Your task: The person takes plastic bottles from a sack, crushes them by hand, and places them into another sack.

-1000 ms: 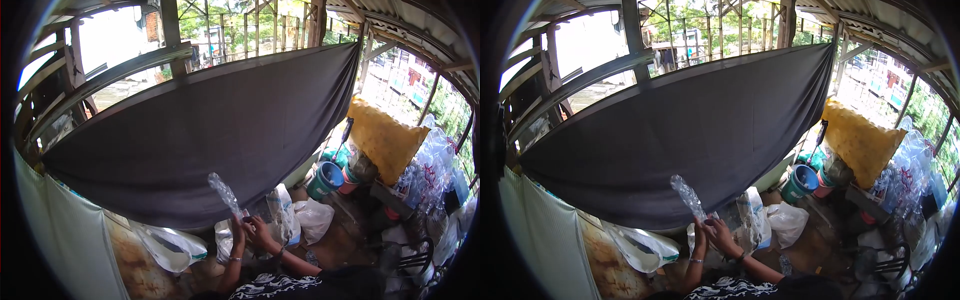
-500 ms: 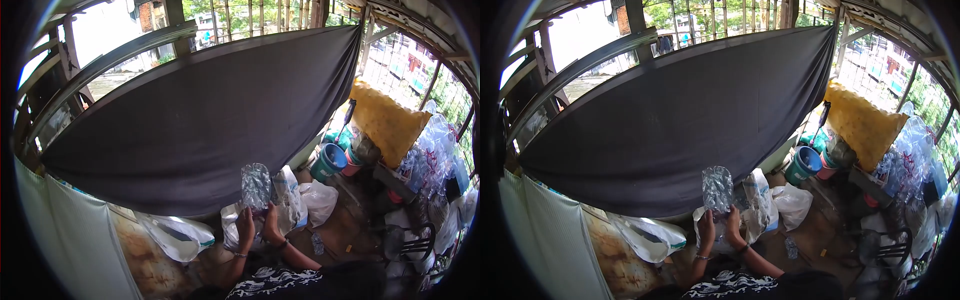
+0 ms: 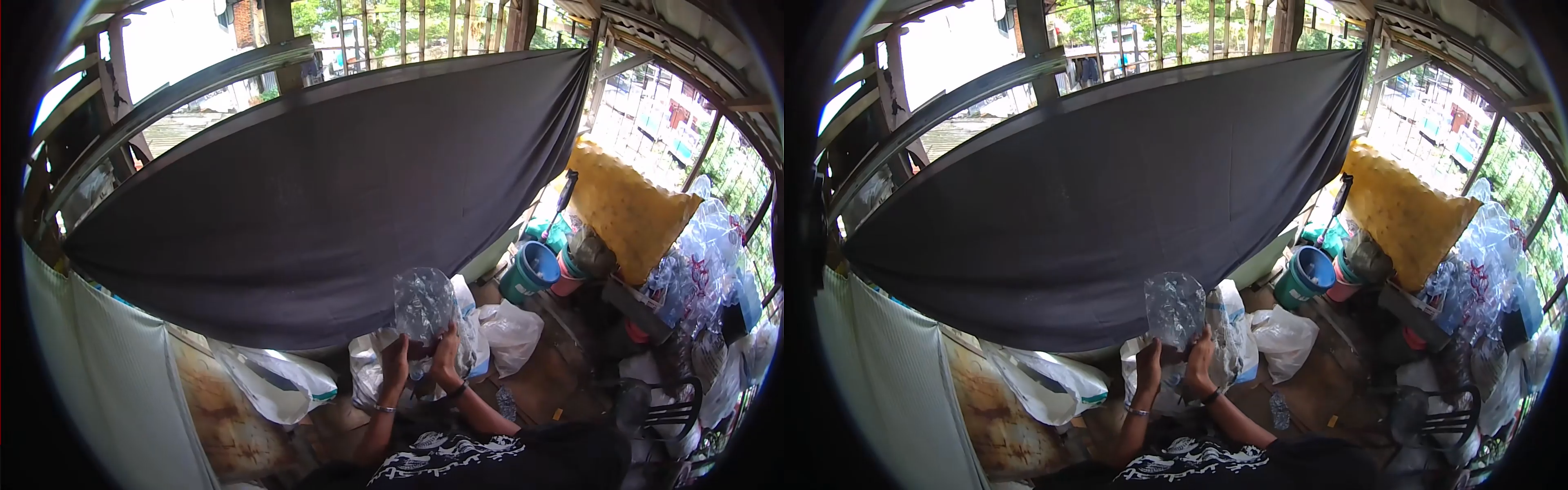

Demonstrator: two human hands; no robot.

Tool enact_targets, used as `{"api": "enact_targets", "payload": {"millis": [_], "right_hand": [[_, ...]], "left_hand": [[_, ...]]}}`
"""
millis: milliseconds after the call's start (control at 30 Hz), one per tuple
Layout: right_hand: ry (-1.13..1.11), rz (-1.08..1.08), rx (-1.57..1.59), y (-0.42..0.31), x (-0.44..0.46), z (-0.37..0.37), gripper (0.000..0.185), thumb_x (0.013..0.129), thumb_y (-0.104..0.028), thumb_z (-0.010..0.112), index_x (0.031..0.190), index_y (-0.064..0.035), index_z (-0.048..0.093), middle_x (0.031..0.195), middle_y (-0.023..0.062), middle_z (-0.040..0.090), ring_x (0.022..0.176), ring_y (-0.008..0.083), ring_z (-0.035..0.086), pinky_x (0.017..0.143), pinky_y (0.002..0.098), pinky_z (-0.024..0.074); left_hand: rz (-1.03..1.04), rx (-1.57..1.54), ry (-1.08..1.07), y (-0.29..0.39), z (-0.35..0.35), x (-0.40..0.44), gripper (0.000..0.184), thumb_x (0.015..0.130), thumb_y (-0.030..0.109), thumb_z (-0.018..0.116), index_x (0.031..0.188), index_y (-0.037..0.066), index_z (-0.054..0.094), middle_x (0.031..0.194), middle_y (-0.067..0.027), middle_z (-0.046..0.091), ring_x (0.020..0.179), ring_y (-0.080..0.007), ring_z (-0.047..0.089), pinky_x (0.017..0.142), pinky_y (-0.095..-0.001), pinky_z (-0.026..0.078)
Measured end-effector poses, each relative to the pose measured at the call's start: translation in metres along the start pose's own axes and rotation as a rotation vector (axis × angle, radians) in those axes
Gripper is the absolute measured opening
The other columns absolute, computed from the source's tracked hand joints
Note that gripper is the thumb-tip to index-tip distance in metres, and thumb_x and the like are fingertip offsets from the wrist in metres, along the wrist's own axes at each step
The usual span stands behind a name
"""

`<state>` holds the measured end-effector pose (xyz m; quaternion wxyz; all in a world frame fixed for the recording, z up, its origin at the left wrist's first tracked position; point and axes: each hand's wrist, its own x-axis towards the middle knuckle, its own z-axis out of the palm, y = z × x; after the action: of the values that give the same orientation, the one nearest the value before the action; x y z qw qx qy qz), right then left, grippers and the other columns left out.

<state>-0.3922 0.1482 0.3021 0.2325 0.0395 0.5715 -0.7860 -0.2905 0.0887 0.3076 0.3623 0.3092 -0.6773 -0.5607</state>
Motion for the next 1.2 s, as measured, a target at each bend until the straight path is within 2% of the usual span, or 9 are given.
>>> {"api": "enact_targets", "payload": {"millis": [33,167,267,400,533,700,933,1100,1200], "right_hand": [[-0.042,-0.029,-0.009,-0.003,0.007,-0.009,0.047,0.103,-0.047,0.039,0.072,-0.0136,0.05,0.064,-0.0043,0.042,0.056,0.0083,0.039,0.051,0.0286,0.0317],[-0.182,-0.249,-0.396,0.018,0.04,-0.032,0.047,0.106,-0.04,0.036,0.077,-0.0072,0.053,0.07,-0.0015,0.048,0.066,0.008,0.042,0.058,0.0273,0.0343],[-0.301,-0.387,-0.308,-0.038,0.006,-0.017,0.049,0.106,-0.04,0.036,0.077,-0.004,0.052,0.073,0.0008,0.052,0.07,0.0099,0.044,0.063,0.0284,0.0372],[-0.295,-0.236,-0.34,-0.054,0.011,-0.025,0.051,0.105,-0.042,0.034,0.092,0.0007,0.058,0.079,0.0044,0.055,0.074,0.0137,0.045,0.07,0.0322,0.0412],[-0.128,-0.211,-0.316,-0.058,0.044,-0.028,0.055,0.105,-0.047,0.032,0.082,-0.0026,0.055,0.069,0.0022,0.05,0.065,0.0113,0.044,0.059,0.0311,0.0386],[-0.21,-0.085,-0.123,-0.057,0.089,-0.046,0.058,0.106,-0.046,0.033,0.066,-0.007,0.048,0.059,-0.0015,0.043,0.055,0.0094,0.041,0.05,0.0288,0.0359],[-0.539,0.011,-0.262,-0.048,0.121,-0.065,0.059,0.107,-0.044,0.033,0.067,-0.0039,0.052,0.059,-0.0003,0.05,0.055,0.0104,0.049,0.054,0.028,0.0416],[-0.376,-0.402,-0.271,-0.084,0.108,-0.049,0.043,0.106,-0.032,0.039,0.125,0.0028,0.054,0.104,0.0115,0.063,0.088,0.0194,0.057,0.08,0.0323,0.0463],[-0.463,-0.646,-0.309,-0.136,0.086,-0.036,0.036,0.105,-0.027,0.043,0.121,0.0024,0.057,0.099,0.0132,0.064,0.088,0.0196,0.059,0.08,0.0319,0.0464]], "left_hand": [[0.194,0.056,0.045,-0.011,0.008,0.004,0.039,0.101,0.029,0.053,0.087,-0.006,0.064,0.078,-0.0147,0.067,0.076,-0.0224,0.066,0.067,-0.0369,0.049],[-0.186,-0.353,0.289,0.004,0.034,0.01,0.032,0.097,0.026,0.054,0.101,-0.005,0.062,0.097,-0.0198,0.065,0.088,-0.0346,0.063,0.076,-0.0415,0.047],[-0.14,-0.041,0.54,-0.007,0.052,0.026,0.036,0.098,0.028,0.05,0.098,-0.006,0.06,0.097,-0.0207,0.064,0.09,-0.0367,0.061,0.081,-0.0434,0.045],[-0.156,0.178,0.476,0.008,0.08,0.021,0.042,0.102,0.029,0.039,0.093,-0.008,0.058,0.093,-0.0225,0.062,0.085,-0.0384,0.057,0.077,-0.0442,0.042],[-0.143,0.157,0.598,0.028,0.109,0.021,0.05,0.105,0.034,0.034,0.087,-0.007,0.055,0.08,-0.0177,0.06,0.075,-0.0332,0.055,0.072,-0.0448,0.041],[-0.243,0.174,0.362,0.041,0.125,0.028,0.048,0.104,0.035,0.037,0.103,-0.008,0.06,0.098,-0.0246,0.064,0.096,-0.0376,0.058,0.088,-0.041,0.042],[0.035,-0.219,0.51,0.022,0.124,0.044,0.04,0.092,0.025,0.065,0.119,-0.004,0.058,0.112,-0.0182,0.059,0.096,-0.0231,0.061,0.079,-0.037,0.052],[0.004,0.228,0.528,-0.002,0.128,0.04,0.034,0.09,0.026,0.069,0.107,-0.002,0.061,0.091,-0.0095,0.065,0.082,-0.0208,0.063,0.077,-0.0359,0.051],[0.092,0.219,0.457,0.009,0.141,0.04,0.034,0.087,0.018,0.068,0.114,-0.001,0.06,0.102,-0.0126,0.066,0.086,-0.0233,0.064,0.081,-0.0339,0.049]]}}
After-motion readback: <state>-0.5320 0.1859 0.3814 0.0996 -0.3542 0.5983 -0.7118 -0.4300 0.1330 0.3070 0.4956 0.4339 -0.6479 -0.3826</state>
